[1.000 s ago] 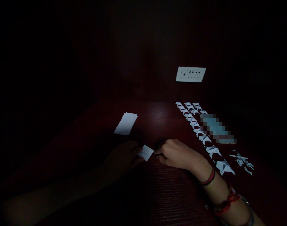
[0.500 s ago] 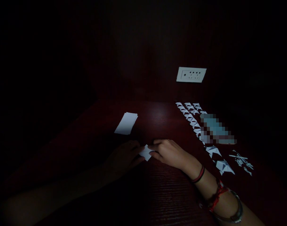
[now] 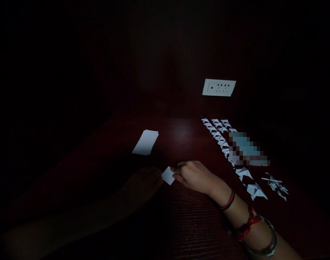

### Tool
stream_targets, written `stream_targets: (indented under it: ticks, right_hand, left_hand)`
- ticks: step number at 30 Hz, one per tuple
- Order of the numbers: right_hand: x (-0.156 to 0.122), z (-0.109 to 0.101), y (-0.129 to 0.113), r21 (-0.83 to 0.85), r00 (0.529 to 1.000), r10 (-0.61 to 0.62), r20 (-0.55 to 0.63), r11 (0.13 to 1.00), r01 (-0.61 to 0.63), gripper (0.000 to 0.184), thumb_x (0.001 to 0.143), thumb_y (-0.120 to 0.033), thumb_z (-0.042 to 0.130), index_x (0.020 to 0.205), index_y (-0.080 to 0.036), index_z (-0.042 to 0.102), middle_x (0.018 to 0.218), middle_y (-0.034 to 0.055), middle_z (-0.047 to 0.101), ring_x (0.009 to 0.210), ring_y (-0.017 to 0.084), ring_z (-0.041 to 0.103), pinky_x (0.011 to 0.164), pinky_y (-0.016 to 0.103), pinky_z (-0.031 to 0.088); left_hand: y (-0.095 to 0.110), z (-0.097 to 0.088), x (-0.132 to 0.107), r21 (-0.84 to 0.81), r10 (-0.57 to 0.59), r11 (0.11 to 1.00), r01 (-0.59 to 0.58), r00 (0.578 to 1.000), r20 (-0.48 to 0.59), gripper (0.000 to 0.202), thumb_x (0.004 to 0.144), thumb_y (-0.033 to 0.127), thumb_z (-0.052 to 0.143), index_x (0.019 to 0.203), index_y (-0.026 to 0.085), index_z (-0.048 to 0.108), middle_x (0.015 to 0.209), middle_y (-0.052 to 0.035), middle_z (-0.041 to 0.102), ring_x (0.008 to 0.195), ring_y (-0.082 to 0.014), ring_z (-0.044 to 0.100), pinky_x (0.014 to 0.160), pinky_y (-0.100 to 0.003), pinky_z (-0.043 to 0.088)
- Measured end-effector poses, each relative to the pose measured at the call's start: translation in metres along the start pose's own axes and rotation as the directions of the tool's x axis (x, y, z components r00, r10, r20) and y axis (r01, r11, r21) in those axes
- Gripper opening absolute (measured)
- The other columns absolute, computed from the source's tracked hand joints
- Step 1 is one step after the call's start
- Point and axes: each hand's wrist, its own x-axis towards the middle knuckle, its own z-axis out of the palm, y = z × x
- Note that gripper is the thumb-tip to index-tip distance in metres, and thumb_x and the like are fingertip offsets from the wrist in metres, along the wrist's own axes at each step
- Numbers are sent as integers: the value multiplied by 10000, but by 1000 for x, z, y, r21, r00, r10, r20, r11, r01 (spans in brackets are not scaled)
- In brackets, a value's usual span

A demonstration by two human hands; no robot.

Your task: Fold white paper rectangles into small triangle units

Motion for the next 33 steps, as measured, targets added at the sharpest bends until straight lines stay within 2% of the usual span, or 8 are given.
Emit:
stream_targets:
  ticks: [5, 8, 12, 15, 17, 19, 25, 33]
  right_hand:
    - [-1, 1, 1, 28, 1000, 10, -9, 1000, -10, 300, 841, -289, 393, 1067, -191, 562, 963, 83, 597, 875, 179, 563, 746, 282, 428]
    - [-1, 0, 5, 77, 1000, 18, -16, 997, -17, 315, 829, -315, 416, 1093, -204, 548, 980, 85, 585, 867, 179, 553, 734, 280, 422]
    - [0, -1, 14, 229, 999, -40, 7, 973, 37, 327, 790, -335, 490, 1085, -208, 550, 790, 34, 574, 690, 123, 531, 636, 223, 410]
    - [1, 1, 21, 306, 998, -52, -26, 950, 57, 312, 786, -335, 499, 1056, -198, 569, 731, 12, 533, 644, 102, 497, 596, 199, 390]
    - [1, 3, 24, 332, 998, -53, -45, 941, 64, 306, 782, -335, 503, 1042, -190, 578, 742, 13, 518, 643, 97, 489, 584, 193, 382]
    - [1, 3, 25, 346, 997, -64, -53, 935, 78, 297, 786, -328, 500, 1037, -191, 583, 752, 13, 512, 651, 95, 490, 584, 192, 378]
    - [0, -1, 28, 341, 995, -99, -21, 935, 101, 280, 792, -324, 490, 1017, -196, 598, 781, 22, 525, 675, 101, 500, 597, 203, 378]
    - [-1, -4, 32, 324, 994, -106, 7, 941, 98, 267, 789, -315, 498, 1007, -199, 602, 792, 25, 529, 696, 109, 507, 610, 211, 383]
  left_hand:
    - [4, -10, 0, -12, -42, 999, 43, 996, 73, 125, 776, 97, 466, 855, 109, 562, 921, -100, 578, 854, -224, 527, 714, -360, 407]
    - [5, -13, 0, 5, -85, 996, 85, 994, 66, 146, 783, 107, 456, 892, 125, 551, 979, -97, 557, 839, -224, 529, 697, -366, 411]
    - [5, -12, -1, 61, -148, 987, 146, 988, 44, 226, 796, 98, 424, 1005, 131, 501, 958, -86, 543, 828, -222, 520, 656, -356, 412]
    - [4, -11, 0, 35, -59, 998, 59, 998, 15, 255, 808, 109, 422, 1057, 138, 468, 1009, -80, 525, 909, -218, 491, 702, -345, 405]
    - [3, -10, 0, -19, 23, 1000, -22, 1000, 16, 215, 819, 120, 425, 1023, 151, 484, 1019, -63, 526, 949, -200, 477, 742, -331, 398]
    - [2, -7, 1, -63, 53, 997, -52, 998, 26, 179, 830, 130, 421, 991, 156, 495, 995, -53, 540, 953, -186, 479, 752, -320, 397]
    - [2, 7, -1, -112, -33, 993, 23, 996, -85, 187, 866, 174, 370, 1017, 146, 476, 1063, -68, 529, 1003, -180, 467, 807, -336, 384]
    - [-2, 20, -1, -149, 2, 989, -11, 998, -59, 232, 855, 170, 398, 1081, 156, 443, 1154, -52, 482, 1119, -189, 380, 880, -343, 354]
